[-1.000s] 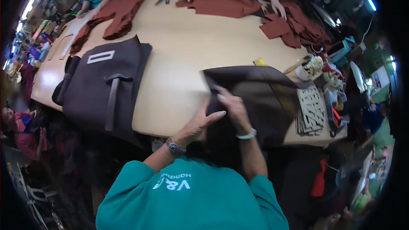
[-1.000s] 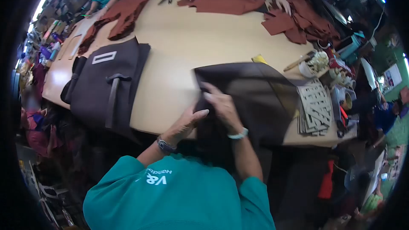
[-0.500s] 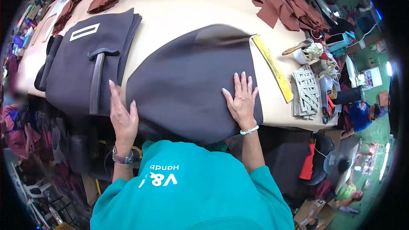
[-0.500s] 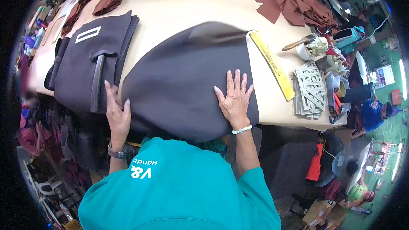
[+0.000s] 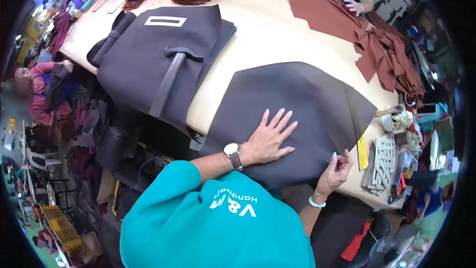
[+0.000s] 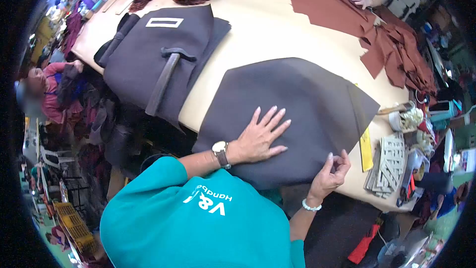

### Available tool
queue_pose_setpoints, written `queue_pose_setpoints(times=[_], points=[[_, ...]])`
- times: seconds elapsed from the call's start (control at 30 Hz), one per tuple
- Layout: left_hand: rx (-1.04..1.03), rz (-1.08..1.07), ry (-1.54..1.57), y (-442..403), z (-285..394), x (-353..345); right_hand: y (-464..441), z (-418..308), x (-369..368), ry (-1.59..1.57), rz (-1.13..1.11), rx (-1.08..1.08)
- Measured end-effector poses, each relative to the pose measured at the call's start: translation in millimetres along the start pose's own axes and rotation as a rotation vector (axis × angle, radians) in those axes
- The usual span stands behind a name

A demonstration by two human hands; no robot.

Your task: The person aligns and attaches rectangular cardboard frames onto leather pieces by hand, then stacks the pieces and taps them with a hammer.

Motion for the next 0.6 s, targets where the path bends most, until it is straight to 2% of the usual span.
queue_pose_setpoints(times=[0.07,0.23,0.3,0.37,0.47,0.5,0.6], points=[[0.042,0.013,-0.002,13,5,4,-13,-18,-16,-0.205,0.001,-0.005],[0.073,-0.069,-0.029,33,9,24,-14,-4,-49,-0.295,-0.135,-0.07],[0.061,-0.099,-0.006,23,10,26,-10,-6,-43,-0.316,-0.079,-0.03],[-0.034,-0.123,-0.037,5,12,25,-8,-18,-25,-0.43,-0.197,-0.238],[-0.196,-0.21,0.066,-17,18,5,-12,-5,-17,-0.388,-0.157,-0.2],[-0.219,-0.252,0.092,-20,21,-2,-16,-2,-16,-0.359,-0.117,-0.139],[-0.255,-0.342,0.07,-23,30,-17,-32,9,-9,-0.433,-0.1,-0.162]])
Point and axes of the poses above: each hand's wrist, its own y-axis away from the middle knuckle, its own x-axis out of the back of the hand, z = x × y, the point moved 1 cm from there along -y, towards the middle knuckle, and after that the axes turned 14 degrees about y, right-handed, at the moved point
